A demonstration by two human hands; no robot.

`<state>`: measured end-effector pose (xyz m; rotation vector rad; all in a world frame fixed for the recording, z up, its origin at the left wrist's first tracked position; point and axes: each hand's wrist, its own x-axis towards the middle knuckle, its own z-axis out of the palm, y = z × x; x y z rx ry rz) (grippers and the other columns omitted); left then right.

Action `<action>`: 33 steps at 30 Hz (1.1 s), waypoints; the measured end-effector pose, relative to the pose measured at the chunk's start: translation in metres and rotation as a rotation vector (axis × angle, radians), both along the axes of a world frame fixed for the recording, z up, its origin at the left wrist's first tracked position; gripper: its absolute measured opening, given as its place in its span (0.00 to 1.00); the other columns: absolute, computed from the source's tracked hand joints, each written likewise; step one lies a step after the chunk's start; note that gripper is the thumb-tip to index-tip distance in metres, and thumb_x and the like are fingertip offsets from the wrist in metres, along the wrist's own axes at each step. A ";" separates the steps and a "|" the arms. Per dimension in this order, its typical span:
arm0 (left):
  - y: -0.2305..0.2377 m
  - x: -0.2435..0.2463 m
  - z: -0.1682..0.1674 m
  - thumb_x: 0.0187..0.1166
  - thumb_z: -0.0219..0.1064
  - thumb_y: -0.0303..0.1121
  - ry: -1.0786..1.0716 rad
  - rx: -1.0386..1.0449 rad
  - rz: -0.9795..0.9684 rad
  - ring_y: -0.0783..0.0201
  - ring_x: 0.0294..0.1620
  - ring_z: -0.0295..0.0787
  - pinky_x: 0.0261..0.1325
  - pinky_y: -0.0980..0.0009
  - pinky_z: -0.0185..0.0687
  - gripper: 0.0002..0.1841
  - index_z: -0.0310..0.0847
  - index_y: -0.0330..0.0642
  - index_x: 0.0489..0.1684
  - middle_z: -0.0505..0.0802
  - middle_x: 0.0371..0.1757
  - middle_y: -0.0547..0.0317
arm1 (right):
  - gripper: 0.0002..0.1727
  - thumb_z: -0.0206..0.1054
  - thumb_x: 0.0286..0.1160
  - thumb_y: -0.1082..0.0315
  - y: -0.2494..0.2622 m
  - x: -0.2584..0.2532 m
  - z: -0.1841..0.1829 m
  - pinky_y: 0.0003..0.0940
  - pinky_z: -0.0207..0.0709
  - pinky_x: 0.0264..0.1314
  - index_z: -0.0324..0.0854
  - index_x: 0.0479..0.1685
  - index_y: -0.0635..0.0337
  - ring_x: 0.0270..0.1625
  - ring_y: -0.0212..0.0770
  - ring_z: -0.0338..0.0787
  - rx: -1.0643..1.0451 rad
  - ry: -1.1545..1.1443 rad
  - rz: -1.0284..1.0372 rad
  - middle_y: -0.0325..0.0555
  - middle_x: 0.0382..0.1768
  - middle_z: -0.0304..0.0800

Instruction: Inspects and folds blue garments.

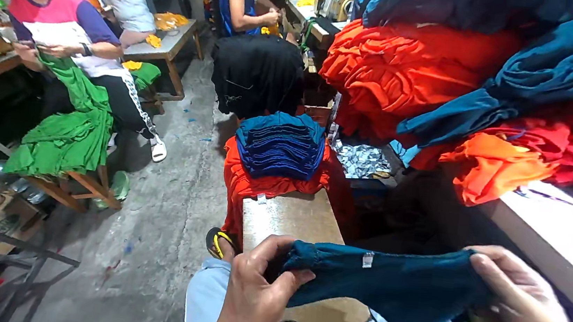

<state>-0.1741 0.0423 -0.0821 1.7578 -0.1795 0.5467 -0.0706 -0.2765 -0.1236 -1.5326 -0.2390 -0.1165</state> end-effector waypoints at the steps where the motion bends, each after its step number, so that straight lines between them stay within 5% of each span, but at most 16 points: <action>1: -0.001 0.000 0.007 0.71 0.74 0.31 -0.061 0.116 0.013 0.76 0.44 0.93 0.50 0.78 0.90 0.13 0.89 0.32 0.49 0.96 0.42 0.59 | 0.07 0.65 0.80 0.57 -0.001 -0.001 -0.010 0.12 0.80 0.31 0.88 0.37 0.33 0.29 0.15 0.86 0.019 0.013 0.017 0.20 0.31 0.92; 6: -0.005 0.002 0.035 0.75 0.73 0.37 -0.243 0.477 0.062 0.75 0.46 0.94 0.54 0.79 0.88 0.18 0.89 0.32 0.55 0.97 0.44 0.56 | 0.05 0.73 0.74 0.50 -0.004 -0.004 -0.038 0.13 0.82 0.38 0.91 0.41 0.33 0.33 0.16 0.88 0.058 0.042 0.150 0.22 0.34 0.94; 14: -0.009 0.006 0.058 0.76 0.72 0.38 -0.227 0.674 0.005 0.74 0.45 0.93 0.51 0.80 0.86 0.14 0.91 0.38 0.49 0.96 0.41 0.60 | 0.06 0.67 0.76 0.61 -0.003 -0.004 -0.055 0.18 0.85 0.44 0.91 0.41 0.41 0.38 0.22 0.91 0.007 0.049 0.117 0.26 0.35 0.94; 19: -0.015 0.009 0.068 0.78 0.71 0.39 -0.102 0.627 -0.148 0.77 0.42 0.91 0.48 0.81 0.86 0.12 0.89 0.39 0.46 0.95 0.39 0.61 | 0.05 0.70 0.76 0.58 0.005 -0.010 -0.058 0.18 0.85 0.44 0.91 0.42 0.40 0.38 0.21 0.92 0.050 0.040 0.153 0.26 0.35 0.95; 23: -0.014 0.008 0.065 0.82 0.67 0.41 -0.003 0.772 -0.219 0.68 0.37 0.92 0.38 0.68 0.88 0.12 0.85 0.42 0.49 0.93 0.38 0.59 | 0.06 0.71 0.76 0.51 0.015 -0.027 -0.026 0.14 0.83 0.42 0.89 0.45 0.35 0.38 0.17 0.90 0.066 -0.050 0.173 0.22 0.35 0.93; 25: -0.018 0.009 0.061 0.79 0.69 0.39 0.028 0.841 -0.221 0.63 0.34 0.93 0.33 0.62 0.88 0.10 0.85 0.42 0.46 0.92 0.35 0.58 | 0.10 0.69 0.78 0.50 0.027 -0.042 0.004 0.14 0.83 0.44 0.88 0.53 0.34 0.40 0.17 0.89 0.042 -0.097 0.262 0.21 0.39 0.92; 28: -0.037 0.011 0.059 0.75 0.71 0.36 0.038 0.877 -0.200 0.59 0.31 0.92 0.29 0.59 0.86 0.09 0.85 0.40 0.43 0.92 0.31 0.56 | 0.21 0.66 0.81 0.57 0.057 -0.067 0.042 0.14 0.80 0.46 0.79 0.71 0.48 0.43 0.14 0.84 -0.082 -0.083 0.430 0.20 0.44 0.88; 30: -0.050 0.013 0.058 0.71 0.70 0.32 -0.015 0.877 -0.172 0.57 0.26 0.91 0.23 0.59 0.83 0.09 0.85 0.40 0.45 0.91 0.28 0.56 | 0.18 0.65 0.81 0.67 0.076 -0.073 0.044 0.19 0.84 0.53 0.78 0.66 0.62 0.47 0.17 0.87 -0.068 -0.062 0.462 0.28 0.47 0.91; 33: -0.048 0.014 0.057 0.71 0.72 0.33 -0.009 0.812 -0.224 0.57 0.33 0.93 0.29 0.57 0.87 0.19 0.83 0.40 0.60 0.93 0.35 0.56 | 0.08 0.68 0.79 0.66 0.084 -0.074 0.035 0.18 0.85 0.53 0.85 0.50 0.59 0.46 0.19 0.90 0.020 -0.088 0.362 0.28 0.42 0.94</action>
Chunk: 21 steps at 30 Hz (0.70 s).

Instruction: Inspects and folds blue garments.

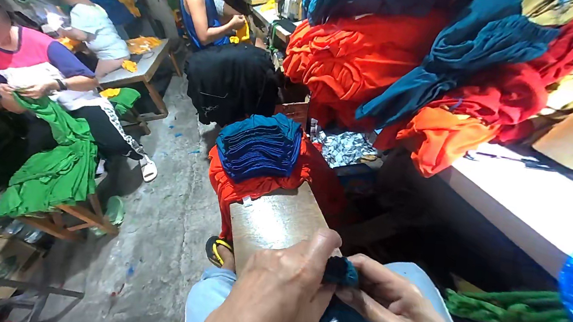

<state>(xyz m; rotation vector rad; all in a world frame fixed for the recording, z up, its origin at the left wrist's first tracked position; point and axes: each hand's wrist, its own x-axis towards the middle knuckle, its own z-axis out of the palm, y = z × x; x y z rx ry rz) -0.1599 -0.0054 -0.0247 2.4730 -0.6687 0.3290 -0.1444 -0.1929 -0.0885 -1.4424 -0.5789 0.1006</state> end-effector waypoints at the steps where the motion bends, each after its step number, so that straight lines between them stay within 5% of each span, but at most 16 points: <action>1: 0.007 -0.002 0.001 0.72 0.74 0.38 0.056 -0.010 -0.018 0.58 0.38 0.94 0.37 0.55 0.89 0.24 0.80 0.42 0.67 0.94 0.40 0.56 | 0.06 0.67 0.79 0.66 -0.003 0.000 0.000 0.18 0.84 0.52 0.86 0.48 0.55 0.45 0.18 0.89 0.025 0.004 -0.006 0.26 0.42 0.93; 4: 0.028 -0.010 -0.004 0.66 0.78 0.46 0.071 0.029 -0.001 0.57 0.47 0.93 0.47 0.50 0.88 0.31 0.80 0.47 0.71 0.95 0.48 0.57 | 0.08 0.67 0.81 0.56 -0.015 0.004 -0.006 0.14 0.83 0.56 0.88 0.53 0.38 0.50 0.14 0.89 0.070 0.011 0.032 0.16 0.47 0.93; 7: 0.035 -0.017 -0.015 0.71 0.76 0.43 0.061 -0.105 -0.028 0.66 0.50 0.93 0.51 0.67 0.90 0.22 0.86 0.42 0.61 0.95 0.49 0.56 | 0.09 0.68 0.80 0.57 -0.019 0.005 -0.004 0.15 0.83 0.58 0.88 0.55 0.36 0.52 0.14 0.89 0.101 0.038 0.071 0.16 0.50 0.93; 10: 0.038 -0.021 -0.017 0.78 0.72 0.43 0.154 -0.308 -0.091 0.70 0.57 0.91 0.61 0.73 0.86 0.24 0.83 0.32 0.64 0.94 0.55 0.51 | 0.10 0.70 0.78 0.58 -0.018 0.007 -0.004 0.15 0.84 0.57 0.89 0.55 0.37 0.52 0.16 0.90 0.125 0.063 0.068 0.18 0.50 0.94; 16: 0.035 -0.022 -0.019 0.78 0.71 0.36 0.104 -0.458 0.008 0.73 0.46 0.93 0.53 0.76 0.89 0.23 0.79 0.29 0.65 0.95 0.45 0.52 | 0.12 0.70 0.79 0.58 -0.011 0.005 0.002 0.17 0.85 0.58 0.88 0.57 0.36 0.52 0.17 0.90 0.107 0.099 0.092 0.18 0.51 0.94; 21: 0.032 -0.028 -0.007 0.81 0.69 0.36 -0.054 -0.345 0.005 0.73 0.54 0.91 0.56 0.79 0.87 0.19 0.75 0.36 0.63 0.93 0.53 0.51 | 0.11 0.68 0.80 0.57 -0.007 0.001 0.005 0.15 0.84 0.58 0.88 0.57 0.37 0.53 0.15 0.90 0.127 0.073 0.042 0.17 0.50 0.94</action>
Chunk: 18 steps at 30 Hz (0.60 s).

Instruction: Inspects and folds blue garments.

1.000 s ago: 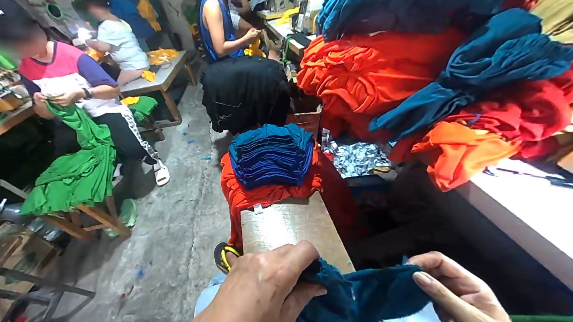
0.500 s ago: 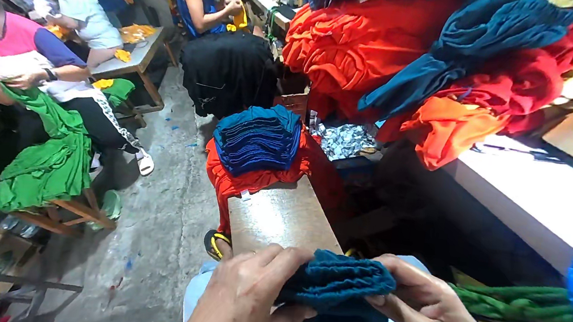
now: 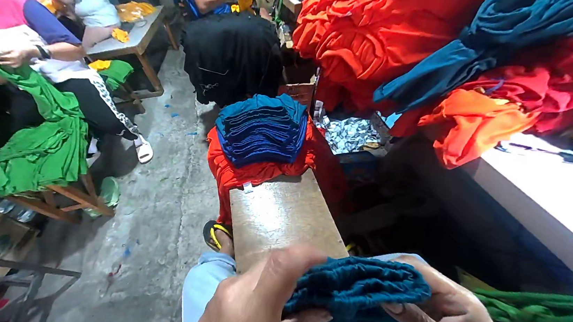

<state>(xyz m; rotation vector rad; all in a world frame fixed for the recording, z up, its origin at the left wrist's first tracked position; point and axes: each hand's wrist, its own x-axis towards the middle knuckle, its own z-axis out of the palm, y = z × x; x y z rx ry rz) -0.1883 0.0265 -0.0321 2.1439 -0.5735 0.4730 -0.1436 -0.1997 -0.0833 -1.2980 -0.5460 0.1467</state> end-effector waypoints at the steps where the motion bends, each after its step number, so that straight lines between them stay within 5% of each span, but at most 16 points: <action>1: 0.001 0.001 -0.001 0.83 0.68 0.38 -0.063 0.039 0.024 0.73 0.55 0.89 0.57 0.81 0.85 0.14 0.75 0.40 0.57 0.91 0.53 0.52 | 0.11 0.68 0.80 0.57 0.000 -0.001 0.002 0.15 0.83 0.58 0.88 0.57 0.37 0.53 0.15 0.90 0.003 0.000 -0.010 0.17 0.50 0.94; 3: 0.001 0.003 -0.004 0.85 0.66 0.37 -0.151 0.107 0.068 0.72 0.54 0.87 0.57 0.84 0.81 0.08 0.78 0.43 0.48 0.87 0.52 0.51 | 0.11 0.69 0.79 0.58 0.001 -0.003 0.007 0.14 0.84 0.58 0.87 0.56 0.36 0.53 0.15 0.90 0.001 0.003 -0.025 0.16 0.50 0.94; 7: 0.001 0.004 -0.006 0.80 0.70 0.46 -0.079 0.131 0.087 0.71 0.57 0.87 0.59 0.82 0.82 0.16 0.86 0.42 0.52 0.89 0.55 0.48 | 0.11 0.66 0.82 0.62 -0.002 -0.004 0.014 0.14 0.83 0.61 0.85 0.57 0.37 0.55 0.13 0.88 -0.069 -0.090 -0.008 0.13 0.52 0.92; 14: -0.004 0.003 -0.003 0.80 0.69 0.44 -0.037 0.142 0.082 0.68 0.57 0.88 0.58 0.76 0.83 0.14 0.85 0.48 0.56 0.89 0.57 0.50 | 0.10 0.65 0.84 0.58 -0.005 -0.003 0.006 0.10 0.80 0.60 0.85 0.59 0.37 0.55 0.10 0.86 -0.121 -0.240 -0.112 0.11 0.52 0.90; 18: -0.008 0.002 -0.003 0.79 0.70 0.46 -0.039 0.223 0.097 0.64 0.52 0.88 0.52 0.75 0.84 0.14 0.84 0.45 0.45 0.89 0.50 0.48 | 0.11 0.65 0.84 0.61 -0.006 -0.005 0.004 0.11 0.79 0.61 0.85 0.59 0.39 0.56 0.10 0.85 -0.130 -0.273 -0.120 0.14 0.52 0.89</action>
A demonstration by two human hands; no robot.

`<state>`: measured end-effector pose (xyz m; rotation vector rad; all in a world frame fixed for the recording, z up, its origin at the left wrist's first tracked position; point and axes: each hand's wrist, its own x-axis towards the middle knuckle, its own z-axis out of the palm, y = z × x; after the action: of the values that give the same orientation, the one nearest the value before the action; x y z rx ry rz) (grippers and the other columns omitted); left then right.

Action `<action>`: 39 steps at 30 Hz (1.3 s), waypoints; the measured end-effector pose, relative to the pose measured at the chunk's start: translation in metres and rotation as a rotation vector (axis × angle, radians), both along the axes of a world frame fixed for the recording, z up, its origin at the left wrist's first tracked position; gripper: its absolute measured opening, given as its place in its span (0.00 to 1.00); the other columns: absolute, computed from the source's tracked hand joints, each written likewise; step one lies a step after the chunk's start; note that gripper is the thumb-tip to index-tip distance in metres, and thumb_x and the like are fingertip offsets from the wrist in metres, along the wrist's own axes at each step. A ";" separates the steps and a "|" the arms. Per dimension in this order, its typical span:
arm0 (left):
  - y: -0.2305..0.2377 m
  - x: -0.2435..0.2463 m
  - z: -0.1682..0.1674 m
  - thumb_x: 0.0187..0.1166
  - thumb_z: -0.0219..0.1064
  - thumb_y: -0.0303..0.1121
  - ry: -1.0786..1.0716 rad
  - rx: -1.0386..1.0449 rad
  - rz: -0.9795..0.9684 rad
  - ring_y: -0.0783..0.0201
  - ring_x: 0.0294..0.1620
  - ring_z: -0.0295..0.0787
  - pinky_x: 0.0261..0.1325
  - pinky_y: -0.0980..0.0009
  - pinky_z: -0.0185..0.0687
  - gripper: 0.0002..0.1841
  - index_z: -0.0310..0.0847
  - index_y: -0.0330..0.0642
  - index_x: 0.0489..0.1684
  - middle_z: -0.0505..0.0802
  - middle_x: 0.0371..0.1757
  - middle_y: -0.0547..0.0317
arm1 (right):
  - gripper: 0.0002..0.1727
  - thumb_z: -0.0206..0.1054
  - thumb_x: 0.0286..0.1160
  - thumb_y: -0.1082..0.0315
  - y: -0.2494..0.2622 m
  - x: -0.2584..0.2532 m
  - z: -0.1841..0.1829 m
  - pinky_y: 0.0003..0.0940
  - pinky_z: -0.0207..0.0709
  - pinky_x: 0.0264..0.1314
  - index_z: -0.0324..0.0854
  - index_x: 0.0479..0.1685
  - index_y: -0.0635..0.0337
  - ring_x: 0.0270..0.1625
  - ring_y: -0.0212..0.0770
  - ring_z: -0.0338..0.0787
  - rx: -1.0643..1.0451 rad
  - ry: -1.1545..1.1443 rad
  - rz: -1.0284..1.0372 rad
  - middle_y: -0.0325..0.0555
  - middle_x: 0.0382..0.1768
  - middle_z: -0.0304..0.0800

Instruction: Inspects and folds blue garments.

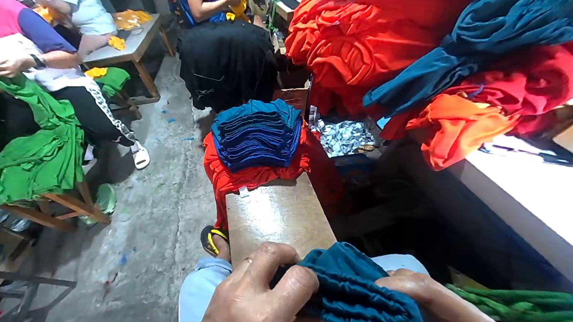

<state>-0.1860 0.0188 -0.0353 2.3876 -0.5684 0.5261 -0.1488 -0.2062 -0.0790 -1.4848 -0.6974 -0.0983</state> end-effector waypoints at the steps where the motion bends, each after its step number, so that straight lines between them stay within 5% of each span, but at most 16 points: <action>1: -0.001 0.000 0.001 0.79 0.71 0.46 0.011 0.009 -0.009 0.63 0.51 0.88 0.52 0.74 0.83 0.14 0.85 0.44 0.43 0.89 0.49 0.48 | 0.11 0.64 0.84 0.61 -0.001 0.000 0.000 0.11 0.79 0.61 0.85 0.60 0.39 0.56 0.10 0.84 0.002 0.003 0.008 0.14 0.52 0.89; 4: -0.002 0.000 0.003 0.78 0.72 0.45 0.027 0.067 -0.037 0.60 0.51 0.89 0.53 0.72 0.84 0.14 0.91 0.46 0.49 0.90 0.52 0.45 | 0.12 0.64 0.85 0.62 -0.004 0.000 0.002 0.12 0.80 0.62 0.85 0.61 0.39 0.57 0.11 0.85 0.011 0.024 0.035 0.13 0.54 0.89; 8: 0.000 -0.001 0.008 0.82 0.67 0.42 0.046 0.071 -0.044 0.61 0.56 0.89 0.58 0.72 0.84 0.12 0.89 0.44 0.39 0.91 0.53 0.45 | 0.10 0.66 0.83 0.59 -0.005 0.003 -0.003 0.13 0.82 0.58 0.86 0.57 0.43 0.52 0.13 0.87 -0.043 0.025 0.004 0.18 0.48 0.91; 18: 0.007 0.002 0.010 0.81 0.69 0.39 0.072 -0.209 -0.165 0.72 0.55 0.89 0.58 0.81 0.83 0.12 0.86 0.36 0.37 0.93 0.49 0.50 | 0.09 0.65 0.84 0.58 -0.010 0.008 -0.004 0.12 0.82 0.57 0.87 0.55 0.42 0.51 0.13 0.87 -0.009 0.038 0.034 0.17 0.48 0.92; 23: 0.009 0.004 0.005 0.88 0.61 0.40 0.108 -0.345 -0.251 0.76 0.59 0.85 0.63 0.83 0.80 0.16 0.90 0.37 0.51 0.90 0.54 0.53 | 0.09 0.65 0.83 0.59 -0.015 0.008 0.008 0.11 0.81 0.57 0.87 0.55 0.38 0.52 0.10 0.86 0.027 0.195 0.174 0.12 0.50 0.91; 30: 0.009 0.004 0.000 0.82 0.68 0.39 0.086 -0.435 -0.184 0.78 0.58 0.80 0.64 0.82 0.75 0.14 0.90 0.54 0.63 0.87 0.53 0.61 | 0.13 0.64 0.83 0.62 -0.006 0.000 0.009 0.14 0.81 0.62 0.89 0.60 0.39 0.56 0.14 0.88 0.297 0.378 0.322 0.18 0.54 0.94; 39: 0.008 0.004 0.006 0.76 0.74 0.38 0.144 -0.587 -0.158 0.79 0.54 0.85 0.62 0.80 0.82 0.24 0.82 0.46 0.72 0.90 0.52 0.64 | 0.15 0.66 0.81 0.63 0.004 -0.005 0.013 0.15 0.81 0.62 0.89 0.61 0.37 0.55 0.14 0.89 0.333 0.429 0.332 0.17 0.54 0.94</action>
<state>-0.1818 0.0264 -0.0290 1.7902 -0.4554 0.3811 -0.1535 -0.2018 -0.0662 -1.0094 -0.5359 0.3366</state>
